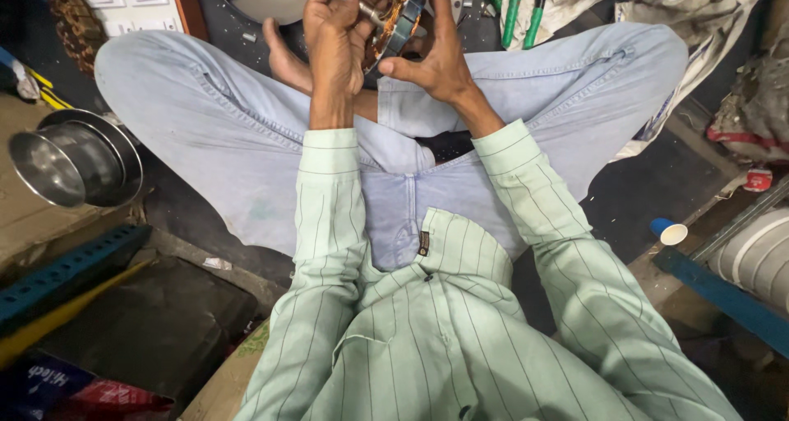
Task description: The person sits on the floor repairing a mixer grinder. They lift the motor housing off the base, handle the copper armature and shaft, unscrew components with a screwdriver, reposition the armature in the base, and wipe parts with a cloth while fitting the base plate back onto the housing.
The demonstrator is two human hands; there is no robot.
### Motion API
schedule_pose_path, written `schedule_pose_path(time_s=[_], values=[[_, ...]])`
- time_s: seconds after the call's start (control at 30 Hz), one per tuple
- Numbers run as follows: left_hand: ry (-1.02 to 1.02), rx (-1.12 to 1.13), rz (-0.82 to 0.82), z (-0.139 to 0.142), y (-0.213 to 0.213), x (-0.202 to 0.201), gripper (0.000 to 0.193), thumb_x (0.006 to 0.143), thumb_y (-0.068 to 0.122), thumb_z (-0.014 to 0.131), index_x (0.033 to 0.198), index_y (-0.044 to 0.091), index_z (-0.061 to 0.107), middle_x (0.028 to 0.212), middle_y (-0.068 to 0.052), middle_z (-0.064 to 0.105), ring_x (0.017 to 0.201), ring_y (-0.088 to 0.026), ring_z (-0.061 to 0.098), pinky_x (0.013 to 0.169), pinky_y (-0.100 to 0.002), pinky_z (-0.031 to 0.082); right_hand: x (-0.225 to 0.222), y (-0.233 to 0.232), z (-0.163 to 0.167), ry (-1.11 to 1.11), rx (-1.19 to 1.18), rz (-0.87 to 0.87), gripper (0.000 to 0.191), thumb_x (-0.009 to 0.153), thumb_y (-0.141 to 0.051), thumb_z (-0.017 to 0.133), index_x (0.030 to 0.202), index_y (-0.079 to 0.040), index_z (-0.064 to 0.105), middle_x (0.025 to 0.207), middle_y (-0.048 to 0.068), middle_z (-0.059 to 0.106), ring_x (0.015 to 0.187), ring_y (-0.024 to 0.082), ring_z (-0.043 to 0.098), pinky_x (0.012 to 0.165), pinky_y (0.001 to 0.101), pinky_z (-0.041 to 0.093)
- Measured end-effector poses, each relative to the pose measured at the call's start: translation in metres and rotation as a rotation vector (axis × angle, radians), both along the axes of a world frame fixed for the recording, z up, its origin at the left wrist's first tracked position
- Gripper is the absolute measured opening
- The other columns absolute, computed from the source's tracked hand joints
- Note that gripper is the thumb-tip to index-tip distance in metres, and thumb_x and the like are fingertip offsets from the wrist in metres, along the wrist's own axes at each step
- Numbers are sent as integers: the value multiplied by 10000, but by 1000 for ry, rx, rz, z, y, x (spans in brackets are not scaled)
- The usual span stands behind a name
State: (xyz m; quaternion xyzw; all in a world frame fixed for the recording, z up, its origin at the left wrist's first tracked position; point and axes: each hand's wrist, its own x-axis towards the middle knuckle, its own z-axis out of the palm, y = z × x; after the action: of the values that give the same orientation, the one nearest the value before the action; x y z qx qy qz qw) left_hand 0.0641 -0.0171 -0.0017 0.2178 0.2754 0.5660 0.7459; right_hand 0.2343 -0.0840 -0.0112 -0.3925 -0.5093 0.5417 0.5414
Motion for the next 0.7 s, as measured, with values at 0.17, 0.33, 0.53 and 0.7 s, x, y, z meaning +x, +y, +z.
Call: schedule_pose_path(time_s=[0.17, 0.33, 0.53, 0.7], values=[[-16, 46, -6, 5, -1, 0, 176, 1062, 111, 620, 1159, -23, 560, 1102, -151, 675, 1055, -274, 702, 1005, -446, 602, 0, -2, 2, -89, 44, -24, 1191, 873, -402, 997, 1636, -156, 116, 1582, 127, 370, 1436, 297, 517, 1074, 437, 605], [-32, 116, -46, 12, -3, 0, 149, 1095, 113, 588, 1160, -18, 562, 1106, -152, 687, 1040, -259, 705, 1000, -438, 601, 2, -1, -1, -187, 122, -47, 1190, 876, -407, 996, 1658, -186, 126, 1594, 112, 421, 1443, 285, 516, 1175, 422, 478], [-4, 81, -17, 13, -1, 1, 126, 1085, 97, 575, 1147, -7, 544, 1089, -154, 691, 1029, -259, 713, 994, -437, 607, 1, -1, -2, -125, 90, -27, 1199, 882, -439, 991, 1648, -167, 109, 1595, 129, 410, 1450, 296, 504, 1173, 422, 479], [-22, 99, -23, 14, -1, 2, 116, 1092, 92, 577, 1146, -3, 541, 1076, -154, 691, 1011, -260, 714, 971, -438, 615, 3, -2, -7, -140, 85, -42, 1198, 876, -466, 980, 1642, -137, 120, 1592, 144, 383, 1459, 304, 480, 1167, 425, 482]])
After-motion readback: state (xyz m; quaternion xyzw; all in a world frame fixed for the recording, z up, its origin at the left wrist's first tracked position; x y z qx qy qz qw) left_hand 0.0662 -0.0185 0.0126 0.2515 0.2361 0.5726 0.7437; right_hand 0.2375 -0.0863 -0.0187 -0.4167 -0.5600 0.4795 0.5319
